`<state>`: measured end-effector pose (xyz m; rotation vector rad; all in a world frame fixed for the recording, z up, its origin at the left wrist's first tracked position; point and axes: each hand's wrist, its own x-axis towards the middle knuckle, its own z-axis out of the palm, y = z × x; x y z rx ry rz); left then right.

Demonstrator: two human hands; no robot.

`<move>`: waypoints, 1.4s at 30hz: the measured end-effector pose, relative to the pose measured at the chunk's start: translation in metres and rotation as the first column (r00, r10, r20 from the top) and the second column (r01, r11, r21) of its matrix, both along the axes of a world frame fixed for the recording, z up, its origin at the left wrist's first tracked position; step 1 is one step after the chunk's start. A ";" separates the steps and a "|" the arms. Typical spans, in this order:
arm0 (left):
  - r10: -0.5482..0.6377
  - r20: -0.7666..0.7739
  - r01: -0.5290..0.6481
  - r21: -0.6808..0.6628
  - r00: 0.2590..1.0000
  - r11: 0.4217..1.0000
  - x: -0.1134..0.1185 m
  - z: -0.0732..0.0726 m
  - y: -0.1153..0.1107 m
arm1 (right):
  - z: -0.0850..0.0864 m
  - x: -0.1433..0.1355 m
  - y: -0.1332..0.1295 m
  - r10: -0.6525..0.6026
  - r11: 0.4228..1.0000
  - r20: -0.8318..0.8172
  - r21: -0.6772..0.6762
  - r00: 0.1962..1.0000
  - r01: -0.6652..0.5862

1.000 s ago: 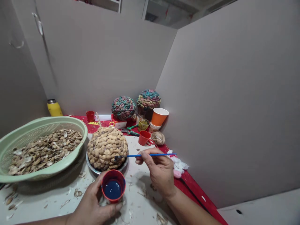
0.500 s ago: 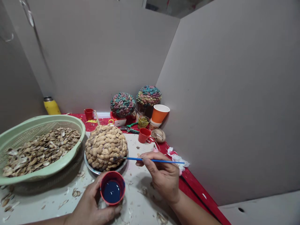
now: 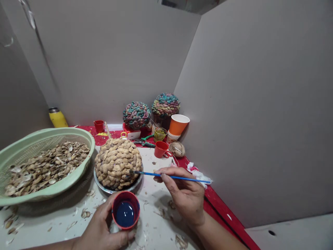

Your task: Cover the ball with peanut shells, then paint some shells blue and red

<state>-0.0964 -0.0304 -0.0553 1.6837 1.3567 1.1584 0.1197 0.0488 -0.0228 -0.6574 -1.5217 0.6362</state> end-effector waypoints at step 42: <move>-0.097 -0.055 0.105 0.175 0.994 0.979 0.003 -0.003 -0.002 | 0.018 0.005 -0.016 0.389 0.911 0.348 -0.004 0.853 -0.413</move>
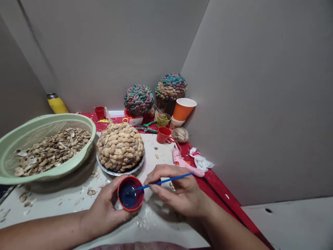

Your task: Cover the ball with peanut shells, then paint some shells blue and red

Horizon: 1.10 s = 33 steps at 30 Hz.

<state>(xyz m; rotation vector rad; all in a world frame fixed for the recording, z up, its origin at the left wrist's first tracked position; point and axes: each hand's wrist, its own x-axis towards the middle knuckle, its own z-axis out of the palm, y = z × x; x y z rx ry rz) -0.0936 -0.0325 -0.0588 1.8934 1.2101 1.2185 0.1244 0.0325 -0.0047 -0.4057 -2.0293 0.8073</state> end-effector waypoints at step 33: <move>-0.021 0.004 0.022 -0.090 1.000 0.996 0.002 -0.006 -0.001 | 0.009 -0.002 -0.006 -0.047 0.979 0.088 0.202 0.995 0.028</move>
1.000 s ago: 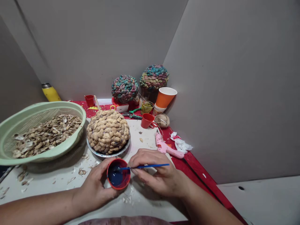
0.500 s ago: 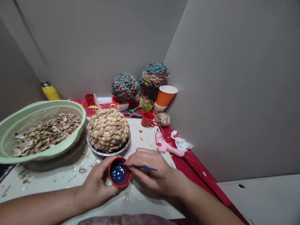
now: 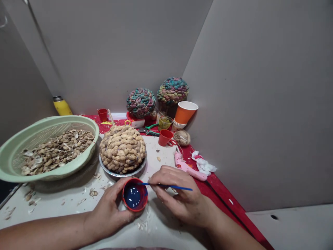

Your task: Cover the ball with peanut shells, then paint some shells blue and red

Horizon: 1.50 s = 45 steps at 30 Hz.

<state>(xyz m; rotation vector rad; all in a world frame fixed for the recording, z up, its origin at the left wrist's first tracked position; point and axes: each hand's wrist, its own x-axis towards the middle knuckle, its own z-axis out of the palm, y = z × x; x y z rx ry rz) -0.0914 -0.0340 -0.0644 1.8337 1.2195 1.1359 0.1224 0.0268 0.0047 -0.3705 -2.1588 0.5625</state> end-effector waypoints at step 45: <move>0.002 -0.006 -0.002 -0.010 1.000 1.000 0.001 -0.009 -0.002 | -0.019 -0.013 0.001 0.032 0.997 0.027 -0.072 0.999 -0.030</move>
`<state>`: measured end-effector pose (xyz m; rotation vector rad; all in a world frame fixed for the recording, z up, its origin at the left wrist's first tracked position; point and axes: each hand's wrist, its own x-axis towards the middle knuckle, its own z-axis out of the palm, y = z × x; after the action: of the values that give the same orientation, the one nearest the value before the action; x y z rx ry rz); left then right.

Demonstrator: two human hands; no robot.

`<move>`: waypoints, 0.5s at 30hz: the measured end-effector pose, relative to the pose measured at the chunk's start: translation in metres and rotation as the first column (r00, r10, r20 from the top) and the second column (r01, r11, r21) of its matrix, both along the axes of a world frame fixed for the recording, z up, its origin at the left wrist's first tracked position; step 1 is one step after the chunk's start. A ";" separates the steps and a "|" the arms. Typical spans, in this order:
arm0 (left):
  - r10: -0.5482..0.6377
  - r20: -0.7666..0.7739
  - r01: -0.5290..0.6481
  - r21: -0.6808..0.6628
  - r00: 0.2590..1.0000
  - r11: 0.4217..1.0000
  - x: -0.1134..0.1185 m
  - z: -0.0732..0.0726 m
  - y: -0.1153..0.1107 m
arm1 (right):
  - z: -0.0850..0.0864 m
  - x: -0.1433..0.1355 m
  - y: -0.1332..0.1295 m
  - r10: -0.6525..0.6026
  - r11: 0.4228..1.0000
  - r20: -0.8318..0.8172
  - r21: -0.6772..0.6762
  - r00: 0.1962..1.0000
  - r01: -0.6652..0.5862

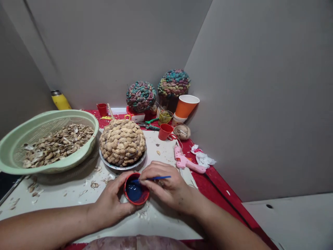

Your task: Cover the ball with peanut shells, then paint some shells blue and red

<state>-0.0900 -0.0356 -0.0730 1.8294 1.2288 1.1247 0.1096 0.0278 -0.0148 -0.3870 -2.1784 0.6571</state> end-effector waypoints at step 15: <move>0.012 0.013 -0.012 0.031 1.000 0.999 -0.001 0.003 0.001 | 0.006 0.003 0.000 -0.041 0.988 -0.060 -0.152 0.997 0.031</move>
<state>-0.0911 -0.0341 -0.0705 1.8372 1.2232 1.1659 0.1123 0.0274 -0.0086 -0.4772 -2.0634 0.8067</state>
